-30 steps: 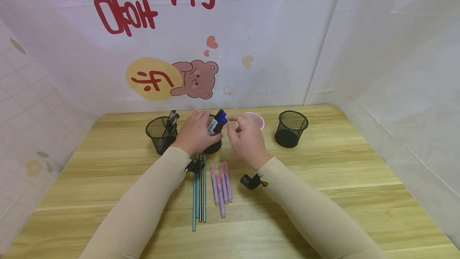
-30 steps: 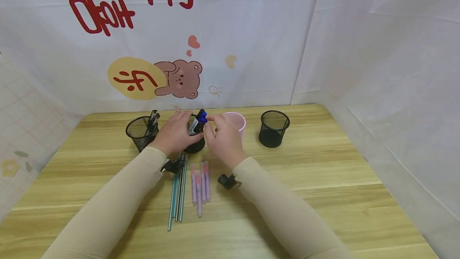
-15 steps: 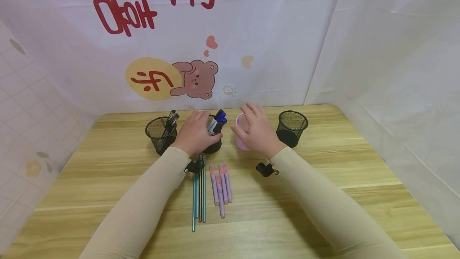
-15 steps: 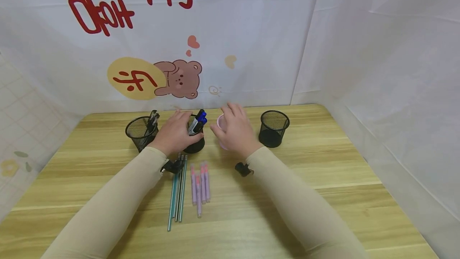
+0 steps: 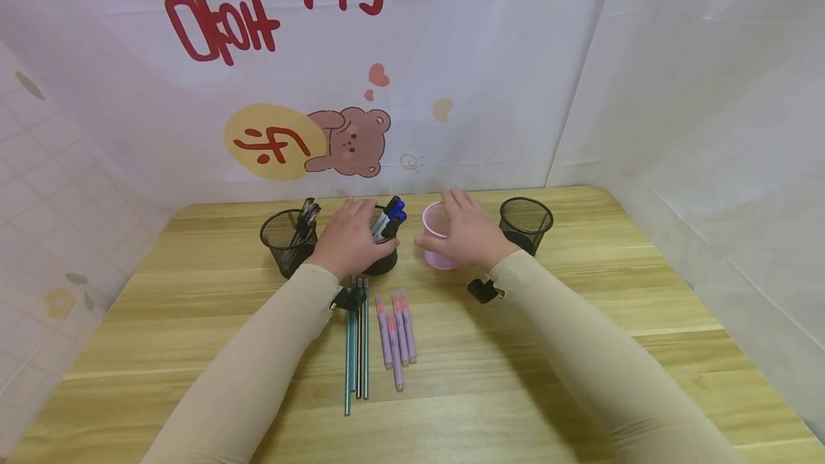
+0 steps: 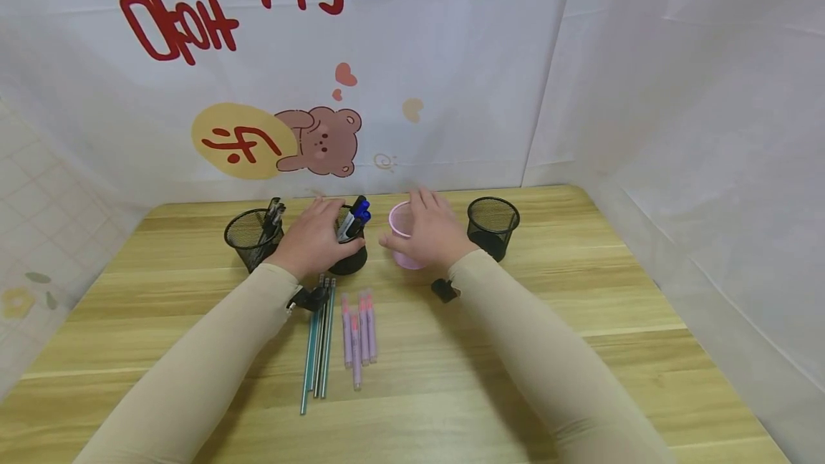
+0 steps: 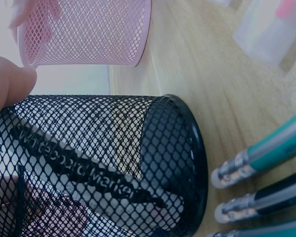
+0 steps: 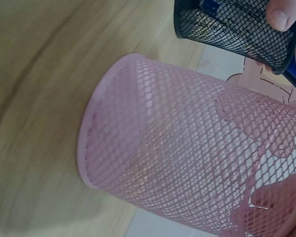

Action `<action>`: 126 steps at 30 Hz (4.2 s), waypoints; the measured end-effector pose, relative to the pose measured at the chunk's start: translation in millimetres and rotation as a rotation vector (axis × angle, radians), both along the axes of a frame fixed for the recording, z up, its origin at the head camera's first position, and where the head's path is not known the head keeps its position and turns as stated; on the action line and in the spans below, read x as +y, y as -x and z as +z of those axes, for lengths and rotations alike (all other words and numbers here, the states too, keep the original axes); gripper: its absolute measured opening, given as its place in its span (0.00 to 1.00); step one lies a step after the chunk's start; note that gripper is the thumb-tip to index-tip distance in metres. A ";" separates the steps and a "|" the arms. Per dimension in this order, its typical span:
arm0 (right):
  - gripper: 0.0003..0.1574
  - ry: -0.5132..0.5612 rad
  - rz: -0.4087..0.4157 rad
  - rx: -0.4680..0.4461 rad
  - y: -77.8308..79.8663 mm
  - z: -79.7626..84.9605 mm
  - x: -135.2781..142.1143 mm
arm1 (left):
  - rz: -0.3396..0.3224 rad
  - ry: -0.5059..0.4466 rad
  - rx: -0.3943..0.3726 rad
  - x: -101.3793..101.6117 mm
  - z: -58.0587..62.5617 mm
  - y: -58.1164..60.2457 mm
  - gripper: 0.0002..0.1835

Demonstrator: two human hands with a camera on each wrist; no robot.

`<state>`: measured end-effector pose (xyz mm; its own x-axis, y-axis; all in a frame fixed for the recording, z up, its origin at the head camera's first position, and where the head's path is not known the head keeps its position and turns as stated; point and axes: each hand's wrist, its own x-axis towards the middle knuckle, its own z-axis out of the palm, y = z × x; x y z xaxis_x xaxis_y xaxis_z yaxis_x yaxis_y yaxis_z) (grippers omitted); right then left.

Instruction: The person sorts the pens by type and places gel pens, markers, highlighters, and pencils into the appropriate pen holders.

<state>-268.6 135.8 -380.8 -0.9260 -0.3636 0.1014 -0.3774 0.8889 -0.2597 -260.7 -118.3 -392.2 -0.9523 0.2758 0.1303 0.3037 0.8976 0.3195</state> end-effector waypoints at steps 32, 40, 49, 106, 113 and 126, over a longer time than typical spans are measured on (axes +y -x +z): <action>0.58 -0.127 0.016 0.006 -2.6 7.4 -0.6 | -0.018 0.064 -0.008 -1.2 4.8 -0.2 0.53; 0.59 -0.115 0.011 -0.004 0.6 2.4 -0.5 | -0.032 0.154 -0.030 -1.0 13.6 -2.8 0.55; 0.61 -0.131 0.003 -0.017 0.8 0.8 0.9 | -0.076 0.076 -0.022 -2.1 29.0 -12.5 0.61; 0.62 -0.097 -0.029 -0.070 -1.5 6.3 -2.5 | -0.168 0.294 -0.353 -45.4 2.8 -66.1 0.24; 0.62 -0.091 -0.036 -0.073 -2.5 6.8 -2.7 | -0.168 0.269 -0.360 -45.9 2.4 -66.4 0.22; 0.62 -0.073 -0.032 -0.066 -0.6 3.6 -1.9 | -0.150 0.254 -0.356 -46.2 3.8 -68.4 0.19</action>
<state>-267.9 133.9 -377.2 -0.9411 -0.3379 0.0141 -0.3327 0.9177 -0.2171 -192.2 -164.5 -388.5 -0.8724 0.3951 -0.2876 0.3477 0.9154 0.2027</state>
